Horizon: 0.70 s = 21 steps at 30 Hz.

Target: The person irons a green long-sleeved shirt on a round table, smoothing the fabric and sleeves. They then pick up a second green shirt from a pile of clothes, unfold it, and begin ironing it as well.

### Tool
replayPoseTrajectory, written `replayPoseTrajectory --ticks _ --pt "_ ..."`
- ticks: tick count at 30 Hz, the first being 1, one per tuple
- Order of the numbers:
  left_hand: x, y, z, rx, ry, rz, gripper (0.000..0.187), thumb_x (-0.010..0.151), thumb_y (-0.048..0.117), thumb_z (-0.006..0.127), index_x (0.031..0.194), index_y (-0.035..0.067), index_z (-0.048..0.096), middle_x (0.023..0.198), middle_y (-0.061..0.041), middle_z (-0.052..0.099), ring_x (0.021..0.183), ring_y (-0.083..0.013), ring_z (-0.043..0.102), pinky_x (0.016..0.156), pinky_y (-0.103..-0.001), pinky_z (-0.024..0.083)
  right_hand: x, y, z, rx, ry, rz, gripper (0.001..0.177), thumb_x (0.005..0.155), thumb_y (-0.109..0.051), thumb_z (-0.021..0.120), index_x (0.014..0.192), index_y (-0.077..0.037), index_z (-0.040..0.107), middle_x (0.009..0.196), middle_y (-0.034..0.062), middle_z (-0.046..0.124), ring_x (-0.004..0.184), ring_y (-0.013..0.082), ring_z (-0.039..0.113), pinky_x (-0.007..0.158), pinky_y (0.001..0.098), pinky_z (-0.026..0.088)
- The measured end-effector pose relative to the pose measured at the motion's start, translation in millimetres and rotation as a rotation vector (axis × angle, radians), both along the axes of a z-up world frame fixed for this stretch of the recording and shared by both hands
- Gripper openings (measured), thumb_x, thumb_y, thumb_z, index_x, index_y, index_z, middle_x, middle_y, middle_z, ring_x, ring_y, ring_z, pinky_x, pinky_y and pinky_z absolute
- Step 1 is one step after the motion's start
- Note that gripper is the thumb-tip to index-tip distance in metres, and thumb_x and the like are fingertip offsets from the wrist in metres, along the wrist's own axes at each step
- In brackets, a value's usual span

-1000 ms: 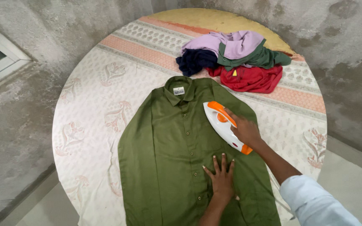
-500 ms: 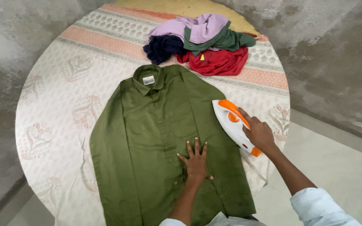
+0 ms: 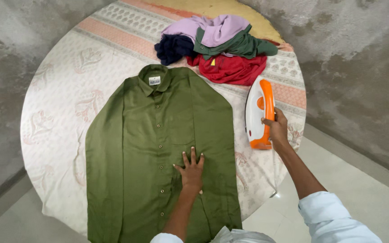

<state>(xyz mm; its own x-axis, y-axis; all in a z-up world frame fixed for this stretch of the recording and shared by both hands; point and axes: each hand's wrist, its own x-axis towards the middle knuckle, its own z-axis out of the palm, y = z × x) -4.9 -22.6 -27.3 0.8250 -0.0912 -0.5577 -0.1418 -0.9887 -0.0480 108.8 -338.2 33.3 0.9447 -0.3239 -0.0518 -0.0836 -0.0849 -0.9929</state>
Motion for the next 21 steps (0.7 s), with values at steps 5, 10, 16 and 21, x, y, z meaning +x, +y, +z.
replayPoseTrajectory --ticks 5,10,16,21 --pt "-1.2 -4.9 -5.3 0.077 -0.1 0.001 0.149 0.058 0.038 0.102 0.165 0.031 -0.001 0.17 -0.015 -0.02 0.155 -0.0481 -0.001 0.109 -0.079 0.027 17.9 -9.8 7.2 0.116 -0.134 0.112 0.054 0.091 0.001 0.069 0.142 -0.002 0.052 0.115 0.0036 0.065 0.102 0.0126 0.063 0.09 0.0289 0.052" --pt "-3.1 -6.9 -0.5 0.135 -0.069 0.002 0.151 0.055 0.04 0.103 0.166 0.032 0.0 0.171 -0.013 -0.018 0.157 -0.0444 0.003 0.116 -0.073 0.025 28.7 -13.1 18.9 0.125 -0.173 0.208 0.06 0.089 0.005 0.069 0.146 -0.003 0.05 0.111 0.0049 0.063 0.102 0.0141 0.062 0.09 0.0303 0.052" --pt "-4.9 -16.3 -6.4 0.214 -0.094 0.015 0.143 0.062 0.034 0.1 0.167 0.032 0.003 0.172 -0.014 -0.014 0.156 -0.0447 0.007 0.116 -0.07 0.026 32.5 -19.8 25.3 0.141 -0.21 0.306 0.063 0.087 0.009 0.068 0.146 -0.002 0.048 0.115 0.005 0.063 0.108 0.0146 0.062 0.097 0.0312 0.053" --pt "-1.9 -16.8 -22.9 0.219 -0.126 0.032 0.12 0.08 0.027 0.088 0.166 0.033 0.005 0.172 -0.014 -0.014 0.156 -0.0451 0.009 0.116 -0.069 0.026 34.8 -20.1 22.6 0.168 -0.227 0.335 0.064 0.081 0.014 0.067 0.142 -0.003 0.052 0.114 0.0052 0.063 0.109 0.0157 0.063 0.096 0.0318 0.053"
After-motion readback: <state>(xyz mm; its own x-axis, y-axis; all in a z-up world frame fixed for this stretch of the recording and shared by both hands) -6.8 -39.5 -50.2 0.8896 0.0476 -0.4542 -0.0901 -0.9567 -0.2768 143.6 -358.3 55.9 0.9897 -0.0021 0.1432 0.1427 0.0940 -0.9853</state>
